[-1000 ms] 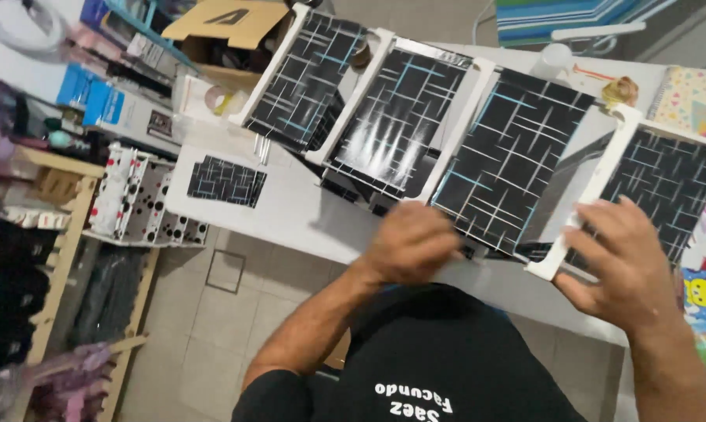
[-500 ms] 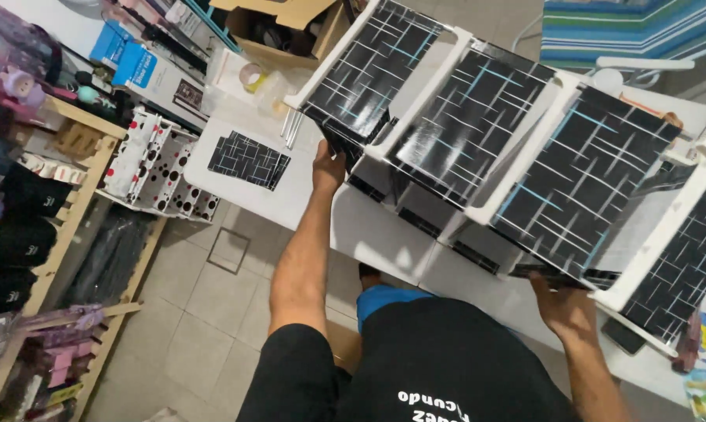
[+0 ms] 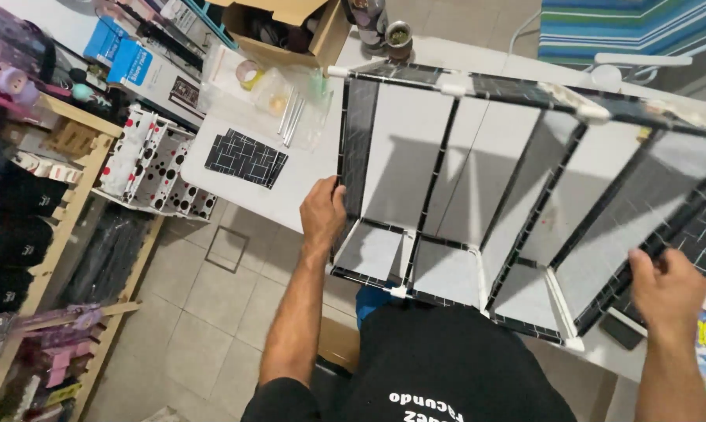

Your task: Disassembling a modular shelf unit by removing the plastic panels and metal support rods.

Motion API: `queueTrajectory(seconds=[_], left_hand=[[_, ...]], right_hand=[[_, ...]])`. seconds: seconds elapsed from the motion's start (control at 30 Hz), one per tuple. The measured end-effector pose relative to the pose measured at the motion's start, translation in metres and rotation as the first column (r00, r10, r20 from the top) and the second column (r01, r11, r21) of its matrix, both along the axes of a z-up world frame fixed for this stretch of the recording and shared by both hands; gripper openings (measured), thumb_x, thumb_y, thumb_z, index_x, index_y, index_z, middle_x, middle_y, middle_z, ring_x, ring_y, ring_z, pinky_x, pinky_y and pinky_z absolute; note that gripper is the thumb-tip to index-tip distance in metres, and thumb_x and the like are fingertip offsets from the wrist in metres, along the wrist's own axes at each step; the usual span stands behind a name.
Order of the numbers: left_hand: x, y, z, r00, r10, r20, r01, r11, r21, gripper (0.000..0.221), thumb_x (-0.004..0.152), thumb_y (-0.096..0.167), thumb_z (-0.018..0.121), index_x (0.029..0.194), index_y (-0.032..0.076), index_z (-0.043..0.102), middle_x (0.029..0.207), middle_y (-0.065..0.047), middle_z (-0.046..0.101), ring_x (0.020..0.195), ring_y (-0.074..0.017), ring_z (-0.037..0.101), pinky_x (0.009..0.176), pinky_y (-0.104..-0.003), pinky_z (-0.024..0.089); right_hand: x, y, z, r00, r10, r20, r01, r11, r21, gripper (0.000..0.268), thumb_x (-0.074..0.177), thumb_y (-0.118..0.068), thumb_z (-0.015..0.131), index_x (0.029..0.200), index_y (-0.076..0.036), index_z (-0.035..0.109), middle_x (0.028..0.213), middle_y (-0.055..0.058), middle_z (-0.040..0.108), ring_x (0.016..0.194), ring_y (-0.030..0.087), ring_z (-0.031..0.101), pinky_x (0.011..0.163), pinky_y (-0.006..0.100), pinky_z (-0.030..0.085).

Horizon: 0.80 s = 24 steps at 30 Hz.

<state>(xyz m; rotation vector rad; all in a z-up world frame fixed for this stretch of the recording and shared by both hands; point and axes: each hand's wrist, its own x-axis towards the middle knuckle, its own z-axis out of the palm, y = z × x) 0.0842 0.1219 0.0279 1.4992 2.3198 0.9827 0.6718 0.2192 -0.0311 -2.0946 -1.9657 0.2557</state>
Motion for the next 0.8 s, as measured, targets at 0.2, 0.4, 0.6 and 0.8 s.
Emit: queueTrajectory(seconds=[0.2,0.4,0.6,0.8], left_hand=[[-0.044,0.049,-0.024,0.996,0.083,0.015,-0.079,0.981,-0.175,0.032,0.107,0.023,0.052,0.129,0.004,0.063,0.118,-0.012,0.070,0.107,-0.0305,0.066,0.095,-0.051,0.052],[-0.084,0.080,-0.052,0.985,0.150,-0.089,-0.164,0.972,-0.168,0.028,0.106,0.022,0.052,0.122,0.005,0.068,0.108,-0.013,0.070,0.099,-0.0354,0.064,0.081,-0.051,0.049],[-0.067,0.073,-0.054,0.996,0.060,0.060,-0.052,0.991,-0.122,0.049,0.097,0.010,0.069,0.144,0.008,0.057,0.128,-0.020,0.067,0.123,-0.0395,0.063,0.108,-0.052,0.047],[0.128,0.012,-0.011,0.883,-0.440,-0.161,0.461,0.878,0.131,0.037,0.095,0.018,0.075,0.130,0.009,0.067,0.126,-0.015,0.065,0.127,-0.0326,0.058,0.115,-0.048,0.038]], right_hand=[[-0.113,0.033,0.090,0.899,-0.178,-0.399,0.048,0.948,-0.314,0.029,0.106,-0.009,0.071,0.128,0.005,0.058,0.110,0.021,0.066,0.092,0.035,0.069,0.077,0.048,0.061],[-0.118,0.027,0.004,0.863,-0.006,-0.505,-0.098,0.979,-0.180,0.039,0.092,-0.013,0.074,0.130,-0.003,0.068,0.101,0.009,0.072,0.087,0.021,0.066,0.083,0.035,0.051],[-0.120,-0.020,0.030,0.590,-0.083,-0.803,-0.131,0.972,-0.197,0.077,0.088,-0.005,0.077,0.153,0.010,0.038,0.146,0.042,0.045,0.132,0.052,0.049,0.108,0.054,0.046],[-0.101,-0.074,0.064,0.784,0.428,-0.450,-0.480,0.877,0.000,0.078,0.073,-0.045,0.086,0.136,-0.006,0.062,0.144,0.019,0.060,0.106,0.035,0.071,0.085,0.044,0.062]])
